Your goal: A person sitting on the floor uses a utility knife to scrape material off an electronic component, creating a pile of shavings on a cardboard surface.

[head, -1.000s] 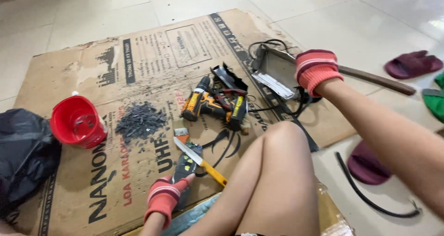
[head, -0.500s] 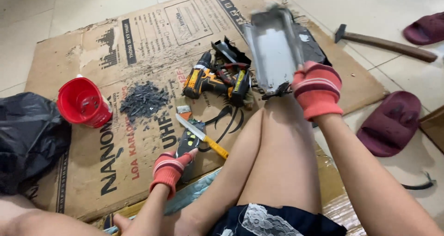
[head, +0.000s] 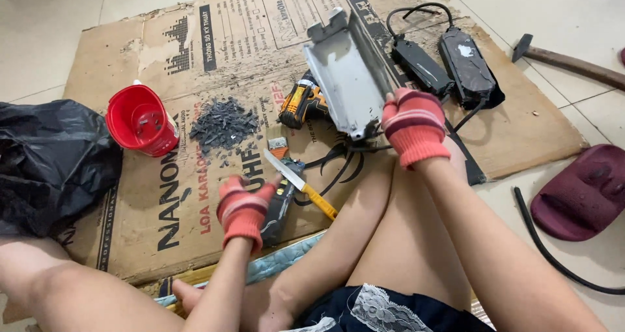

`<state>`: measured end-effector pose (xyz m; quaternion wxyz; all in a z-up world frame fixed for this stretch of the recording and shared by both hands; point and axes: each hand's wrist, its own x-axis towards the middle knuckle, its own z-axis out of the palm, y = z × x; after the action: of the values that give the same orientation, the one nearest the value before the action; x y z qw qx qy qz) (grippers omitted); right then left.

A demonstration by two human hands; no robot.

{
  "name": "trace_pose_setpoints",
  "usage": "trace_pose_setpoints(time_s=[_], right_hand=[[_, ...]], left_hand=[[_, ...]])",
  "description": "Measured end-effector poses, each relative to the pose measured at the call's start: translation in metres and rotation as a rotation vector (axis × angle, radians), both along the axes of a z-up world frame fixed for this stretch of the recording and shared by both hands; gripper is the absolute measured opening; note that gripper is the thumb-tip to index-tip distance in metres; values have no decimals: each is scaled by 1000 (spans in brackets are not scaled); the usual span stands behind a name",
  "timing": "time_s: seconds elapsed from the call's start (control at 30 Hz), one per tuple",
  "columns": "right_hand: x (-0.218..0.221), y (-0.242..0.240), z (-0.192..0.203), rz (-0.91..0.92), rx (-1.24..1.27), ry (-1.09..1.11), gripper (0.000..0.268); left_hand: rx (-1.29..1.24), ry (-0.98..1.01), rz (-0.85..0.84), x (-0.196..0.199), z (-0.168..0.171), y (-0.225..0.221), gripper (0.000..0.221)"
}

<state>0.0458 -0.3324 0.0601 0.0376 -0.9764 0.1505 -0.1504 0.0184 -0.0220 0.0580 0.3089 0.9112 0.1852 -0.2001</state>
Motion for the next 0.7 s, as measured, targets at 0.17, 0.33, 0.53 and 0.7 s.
trace_pose_setpoints(time_s=[0.17, 0.33, 0.53, 0.7], right_hand=[[-6, 9, -6, -39, 65, -48, 36], [-7, 13, -2, -78, 128, -97, 39], [-9, 1, 5, -96, 143, -105, 37], [-19, -12, 9, -288, 397, -222, 37]], left_hand=[[-354, -190, 149, 26, 37, -53, 79], [-1044, 123, 189, 17, 78, -120, 75], [-1220, 290, 335, 37, 3, -175, 66], [-1250, 361, 199, 24, 3, -168, 36]])
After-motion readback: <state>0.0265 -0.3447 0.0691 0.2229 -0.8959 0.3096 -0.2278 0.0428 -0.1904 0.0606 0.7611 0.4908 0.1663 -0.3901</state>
